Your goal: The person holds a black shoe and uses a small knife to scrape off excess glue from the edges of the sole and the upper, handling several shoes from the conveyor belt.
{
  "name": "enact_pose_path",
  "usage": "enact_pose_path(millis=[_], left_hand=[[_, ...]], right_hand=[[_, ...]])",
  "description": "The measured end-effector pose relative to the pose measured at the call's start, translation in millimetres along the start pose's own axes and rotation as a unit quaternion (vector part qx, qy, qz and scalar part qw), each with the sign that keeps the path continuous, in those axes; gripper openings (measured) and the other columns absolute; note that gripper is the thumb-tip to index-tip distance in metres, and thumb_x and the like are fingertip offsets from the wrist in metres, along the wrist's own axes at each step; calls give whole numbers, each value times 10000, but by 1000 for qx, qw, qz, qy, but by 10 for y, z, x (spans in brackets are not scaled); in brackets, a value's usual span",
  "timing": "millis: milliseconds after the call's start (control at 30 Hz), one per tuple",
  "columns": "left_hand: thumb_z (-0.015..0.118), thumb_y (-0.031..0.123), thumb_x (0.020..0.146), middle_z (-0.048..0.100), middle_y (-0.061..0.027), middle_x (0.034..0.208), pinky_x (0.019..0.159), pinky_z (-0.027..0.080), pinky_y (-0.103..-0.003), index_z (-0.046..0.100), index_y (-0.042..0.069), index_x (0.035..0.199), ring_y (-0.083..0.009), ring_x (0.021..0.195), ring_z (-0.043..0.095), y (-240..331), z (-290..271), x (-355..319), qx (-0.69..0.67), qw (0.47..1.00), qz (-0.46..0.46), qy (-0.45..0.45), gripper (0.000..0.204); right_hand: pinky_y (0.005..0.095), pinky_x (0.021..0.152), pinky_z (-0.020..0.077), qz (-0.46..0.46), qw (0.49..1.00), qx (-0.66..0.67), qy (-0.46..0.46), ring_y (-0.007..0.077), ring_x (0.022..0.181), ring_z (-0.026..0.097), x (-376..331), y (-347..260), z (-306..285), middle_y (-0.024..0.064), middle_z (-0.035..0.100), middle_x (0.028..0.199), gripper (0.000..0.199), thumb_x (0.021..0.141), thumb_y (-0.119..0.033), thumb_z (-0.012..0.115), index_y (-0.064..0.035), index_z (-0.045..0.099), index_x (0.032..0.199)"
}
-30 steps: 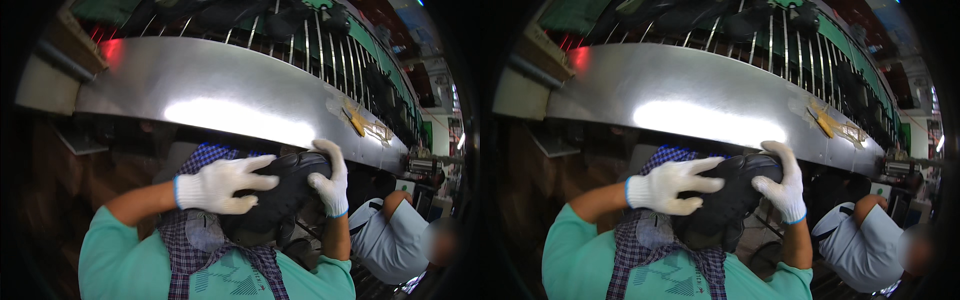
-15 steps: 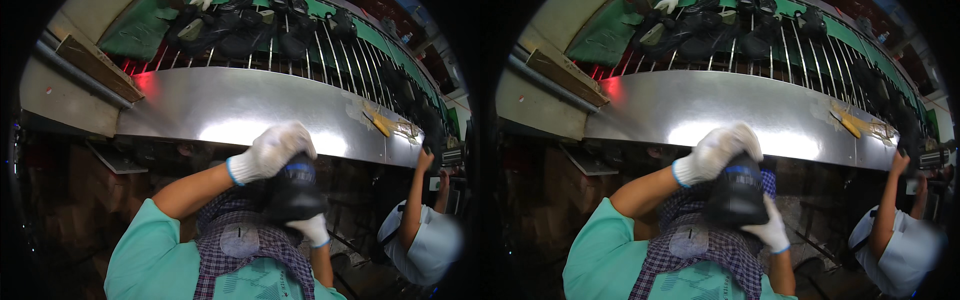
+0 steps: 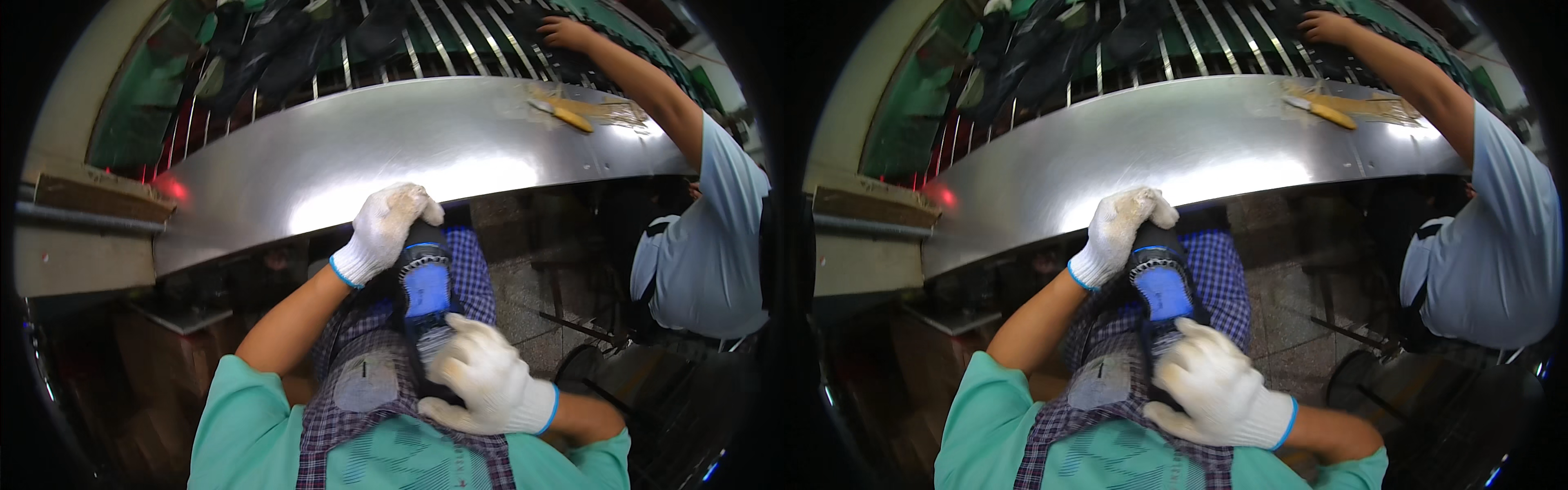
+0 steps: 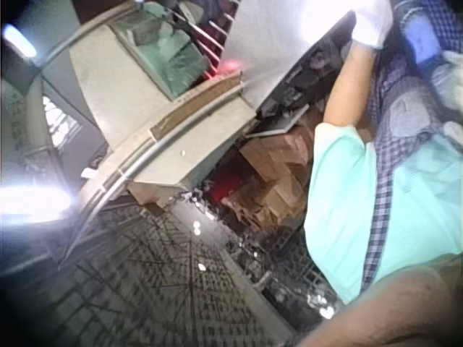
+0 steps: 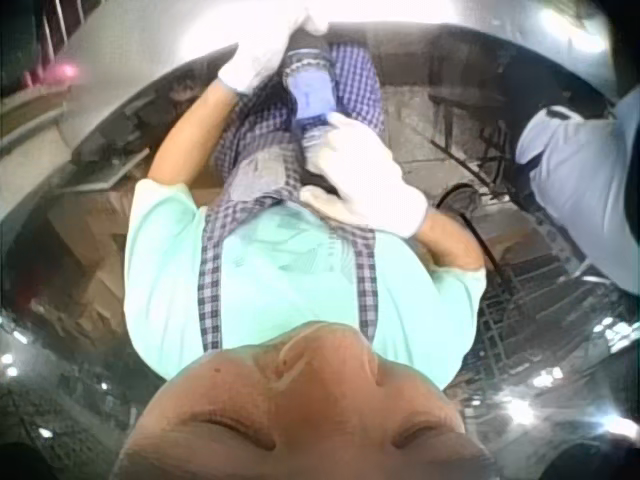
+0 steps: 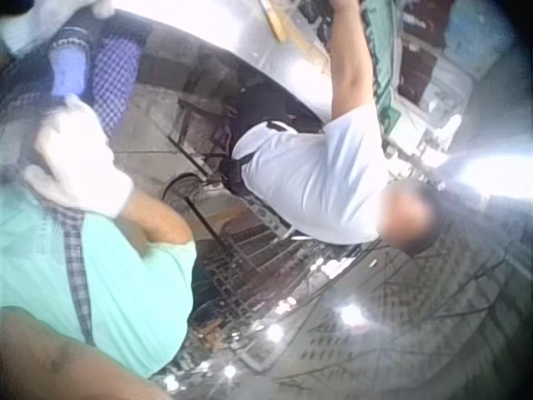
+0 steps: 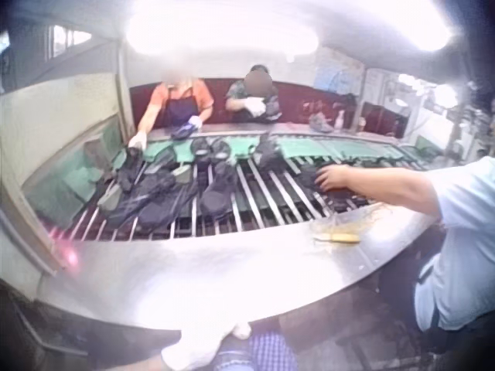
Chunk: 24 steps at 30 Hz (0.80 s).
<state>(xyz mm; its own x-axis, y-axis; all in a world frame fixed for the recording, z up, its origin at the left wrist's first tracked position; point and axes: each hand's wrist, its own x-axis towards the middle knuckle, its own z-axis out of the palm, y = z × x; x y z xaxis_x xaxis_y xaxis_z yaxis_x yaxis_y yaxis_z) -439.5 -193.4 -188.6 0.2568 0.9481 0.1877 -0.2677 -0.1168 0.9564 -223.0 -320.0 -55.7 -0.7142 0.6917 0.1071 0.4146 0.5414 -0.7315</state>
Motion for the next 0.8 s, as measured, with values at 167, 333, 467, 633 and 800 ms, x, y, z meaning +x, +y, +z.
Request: enact_pose_path(millis=[167,333,467,633,800], left_hand=[[513,214,1121,730,-180,967,926,577,-398,711,-51,938,-263,945,704,17,49,-134,66,998,-3,11,378],[784,324,914,644,-218,1367,1100,527,-501,724,18,1247,-406,1283,633,511,49,-601,390,906,152,-60,456],[921,388,643,652,-188,1237,1017,577,-527,719,-22,1166,-430,1264,617,792,205,-1124,387,910,95,-114,695],[891,130,537,661,-137,993,795,611,-450,713,-1,1094,-341,954,702,551,274,-1175,282,951,130,-2,599],[944,152,585,650,-162,1075,780,602,-432,680,-2,1200,-339,962,692,477,249,-1131,285,955,79,35,686]], right_hand=[[559,1022,573,-22,994,34,99,271,769,666,211,264,213,63,623,749,311,724,-281,910,-95,660,732],[488,867,559,19,995,35,96,319,777,663,325,431,277,96,632,779,266,703,-238,885,-87,671,750],[457,787,528,15,996,25,85,303,765,654,367,450,281,80,643,802,355,699,-365,916,-91,711,792],[422,781,534,87,977,143,-131,279,758,637,484,586,82,77,645,844,651,561,-593,1010,-91,717,854],[439,807,527,6,991,76,110,279,891,636,368,911,272,92,633,1007,893,479,-563,1067,-57,646,1083]])
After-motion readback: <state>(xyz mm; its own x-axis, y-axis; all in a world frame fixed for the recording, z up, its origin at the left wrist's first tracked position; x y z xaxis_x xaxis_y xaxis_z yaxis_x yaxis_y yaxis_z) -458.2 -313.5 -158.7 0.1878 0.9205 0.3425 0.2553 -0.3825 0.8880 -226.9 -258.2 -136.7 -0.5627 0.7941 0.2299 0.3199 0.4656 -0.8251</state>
